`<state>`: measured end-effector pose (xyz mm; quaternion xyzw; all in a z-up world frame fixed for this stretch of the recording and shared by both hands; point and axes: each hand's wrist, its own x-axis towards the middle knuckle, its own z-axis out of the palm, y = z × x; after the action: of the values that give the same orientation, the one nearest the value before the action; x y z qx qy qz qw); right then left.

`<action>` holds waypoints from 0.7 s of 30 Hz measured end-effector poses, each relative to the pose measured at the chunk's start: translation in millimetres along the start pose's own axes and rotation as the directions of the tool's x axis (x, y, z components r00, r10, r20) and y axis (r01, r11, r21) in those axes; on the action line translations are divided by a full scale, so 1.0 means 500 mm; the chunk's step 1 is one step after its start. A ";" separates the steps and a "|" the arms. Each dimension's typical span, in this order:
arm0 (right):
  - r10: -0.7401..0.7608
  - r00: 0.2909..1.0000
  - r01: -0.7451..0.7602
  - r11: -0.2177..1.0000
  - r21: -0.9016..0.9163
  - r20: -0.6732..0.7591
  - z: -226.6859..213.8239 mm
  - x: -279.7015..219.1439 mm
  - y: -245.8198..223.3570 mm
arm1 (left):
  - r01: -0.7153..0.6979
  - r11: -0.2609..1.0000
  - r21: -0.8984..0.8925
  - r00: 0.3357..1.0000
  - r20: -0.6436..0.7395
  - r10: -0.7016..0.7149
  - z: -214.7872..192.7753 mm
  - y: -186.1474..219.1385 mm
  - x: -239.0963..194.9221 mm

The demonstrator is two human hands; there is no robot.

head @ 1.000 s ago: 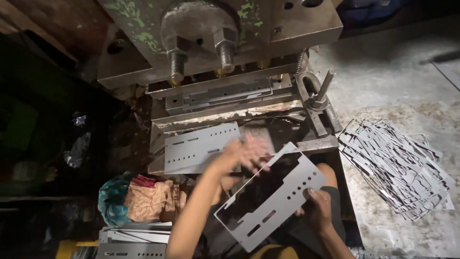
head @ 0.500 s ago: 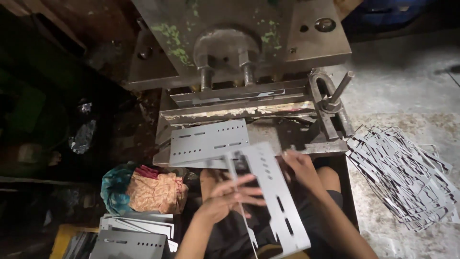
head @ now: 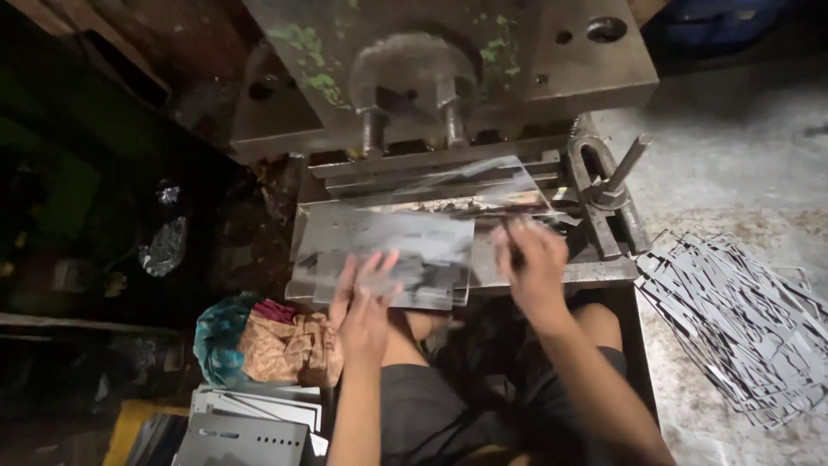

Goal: Placing metal sheets into a fabrication machine and removing the processed parts.

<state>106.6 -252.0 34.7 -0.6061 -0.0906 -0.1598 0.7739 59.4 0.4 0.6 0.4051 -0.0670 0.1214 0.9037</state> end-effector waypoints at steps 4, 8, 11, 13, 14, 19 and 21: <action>0.271 0.962 -0.238 0.885 0.399 -0.029 -0.177 -0.226 0.032 | -0.016 0.996 0.083 1.000 0.008 0.016 0.117 -0.081 0.158; -0.350 0.937 0.247 0.665 -0.704 -0.001 -0.367 -0.403 -0.055 | 0.168 0.935 0.313 0.980 0.053 -0.194 0.131 -0.148 0.260; -0.311 0.902 0.080 0.802 -0.591 -0.300 -0.486 -0.490 -0.079 | 0.262 0.859 0.439 0.942 0.078 -0.327 0.136 -0.142 0.281; -0.238 0.845 -0.021 0.881 -0.473 -0.480 -0.566 -0.507 -0.078 | 0.306 0.816 0.490 0.920 0.068 -0.386 0.116 -0.127 0.273; -0.189 0.807 -0.067 0.912 -0.404 -0.560 -0.598 -0.492 -0.069 | 0.297 0.769 0.567 0.898 0.109 -0.427 0.099 -0.119 0.263; 0.013 0.613 -0.163 0.980 -0.111 -0.790 -0.586 -0.432 0.003 | -0.130 0.354 0.926 0.832 0.296 -0.470 0.058 -0.007 0.218; 0.358 0.645 -0.479 0.878 0.009 -0.675 -0.555 -0.428 0.049 | -0.456 -0.206 0.866 0.743 0.243 -0.624 0.026 0.027 0.221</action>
<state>-98.8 -485.5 -128.0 -0.5782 0.3443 -0.1859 0.7159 161.5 17.6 43.0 0.9582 -0.2248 -0.0985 0.1469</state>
